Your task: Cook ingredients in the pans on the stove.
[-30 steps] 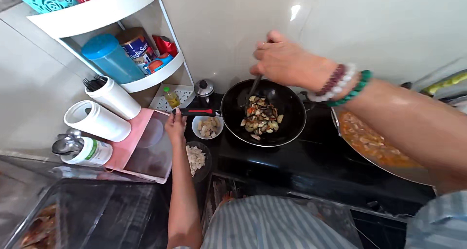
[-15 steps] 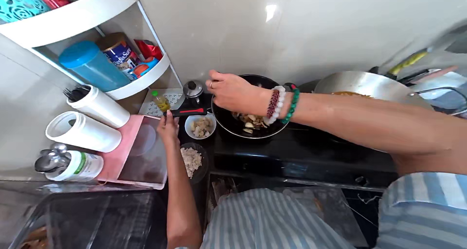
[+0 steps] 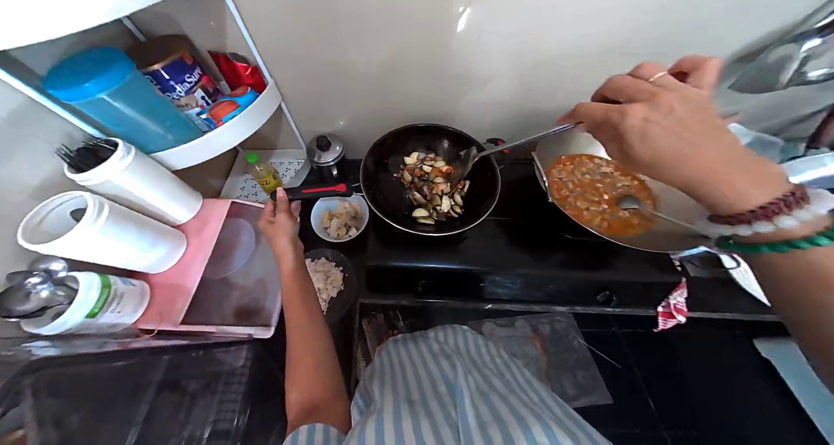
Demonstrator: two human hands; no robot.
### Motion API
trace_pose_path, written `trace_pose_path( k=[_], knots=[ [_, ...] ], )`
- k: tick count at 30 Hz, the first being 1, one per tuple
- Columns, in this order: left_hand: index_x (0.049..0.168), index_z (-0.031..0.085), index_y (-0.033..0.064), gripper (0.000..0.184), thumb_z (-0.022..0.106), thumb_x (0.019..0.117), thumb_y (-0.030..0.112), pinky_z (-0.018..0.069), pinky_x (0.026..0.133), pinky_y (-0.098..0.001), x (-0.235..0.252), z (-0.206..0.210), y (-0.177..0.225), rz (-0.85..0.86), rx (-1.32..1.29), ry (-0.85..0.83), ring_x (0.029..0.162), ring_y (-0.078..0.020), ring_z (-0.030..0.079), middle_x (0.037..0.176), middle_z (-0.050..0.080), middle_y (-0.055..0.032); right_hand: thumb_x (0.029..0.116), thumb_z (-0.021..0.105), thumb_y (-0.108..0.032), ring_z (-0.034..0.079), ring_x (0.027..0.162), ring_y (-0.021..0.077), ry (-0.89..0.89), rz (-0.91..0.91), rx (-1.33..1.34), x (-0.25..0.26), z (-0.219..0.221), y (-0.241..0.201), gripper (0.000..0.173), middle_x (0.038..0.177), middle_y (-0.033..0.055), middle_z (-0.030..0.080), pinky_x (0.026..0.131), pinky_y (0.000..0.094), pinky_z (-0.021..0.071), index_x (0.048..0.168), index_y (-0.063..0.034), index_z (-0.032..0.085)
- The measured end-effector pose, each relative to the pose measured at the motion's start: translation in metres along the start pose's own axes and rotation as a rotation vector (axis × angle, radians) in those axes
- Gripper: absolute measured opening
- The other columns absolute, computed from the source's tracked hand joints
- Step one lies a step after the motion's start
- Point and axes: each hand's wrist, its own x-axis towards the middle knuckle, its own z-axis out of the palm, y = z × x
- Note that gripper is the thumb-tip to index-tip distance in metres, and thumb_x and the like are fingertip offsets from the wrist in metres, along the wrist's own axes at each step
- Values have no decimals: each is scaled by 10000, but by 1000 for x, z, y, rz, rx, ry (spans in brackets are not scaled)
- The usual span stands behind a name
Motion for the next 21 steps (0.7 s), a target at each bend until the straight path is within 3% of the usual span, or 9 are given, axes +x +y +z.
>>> trace_pose_path(
  k=[4, 7, 10, 12, 14, 17, 21],
  knots=[
    [1247, 624, 19, 383, 549, 1069, 349, 598, 861, -362, -3, 2, 5, -5, 8, 4, 914, -164, 717, 1082, 712, -91, 1039, 484, -95, 579, 959, 558, -22, 50, -6, -23, -7, -1, 258, 944, 266, 636, 855, 755, 323, 1098, -69, 733],
    [1237, 625, 19, 380, 542, 1071, 350, 600, 846, -363, -4, 3, 7, -6, 13, 6, 904, -166, 721, 1069, 718, -94, 989, 564, -31, 603, 964, 540, -48, 64, 8, -24, 19, -16, 191, 930, 259, 644, 876, 755, 356, 1055, -73, 739],
    [1229, 620, 11, 371, 548, 1071, 339, 598, 849, -353, -5, 4, 10, -25, 19, 16, 899, -162, 717, 1053, 713, -94, 1004, 564, -47, 615, 978, 504, -47, 75, 26, -11, 47, -32, 198, 941, 243, 657, 901, 722, 374, 1069, -82, 748],
    [1222, 624, 7, 374, 551, 1069, 341, 595, 833, -351, -6, 4, 14, -39, 23, 24, 882, -165, 714, 1042, 713, -97, 1000, 592, -57, 627, 951, 476, -90, 49, 3, 7, 41, -32, 176, 914, 227, 662, 889, 678, 397, 1063, -92, 752],
    [1186, 636, 9, 352, 561, 1065, 331, 601, 794, -345, -4, 3, 13, -37, 21, 35, 842, -163, 715, 998, 717, -93, 964, 671, -73, 650, 913, 477, -154, 16, -47, 31, 18, -26, 127, 884, 228, 682, 851, 677, 423, 1047, -107, 760],
    [1203, 628, 0, 346, 557, 1068, 310, 598, 796, -350, -2, 3, 9, -23, 18, 34, 847, -167, 708, 997, 709, -104, 953, 686, -96, 657, 879, 495, -233, 21, -151, 72, -12, -16, 96, 839, 239, 683, 802, 683, 426, 1015, -107, 759],
    [1247, 615, -36, 346, 538, 1079, 256, 602, 835, -358, 1, 4, 7, -16, 11, 40, 886, -185, 714, 1052, 703, -145, 934, 687, -57, 652, 871, 514, -336, 125, -214, 132, 1, -8, 74, 834, 271, 677, 848, 708, 423, 971, -33, 746]
  ],
)
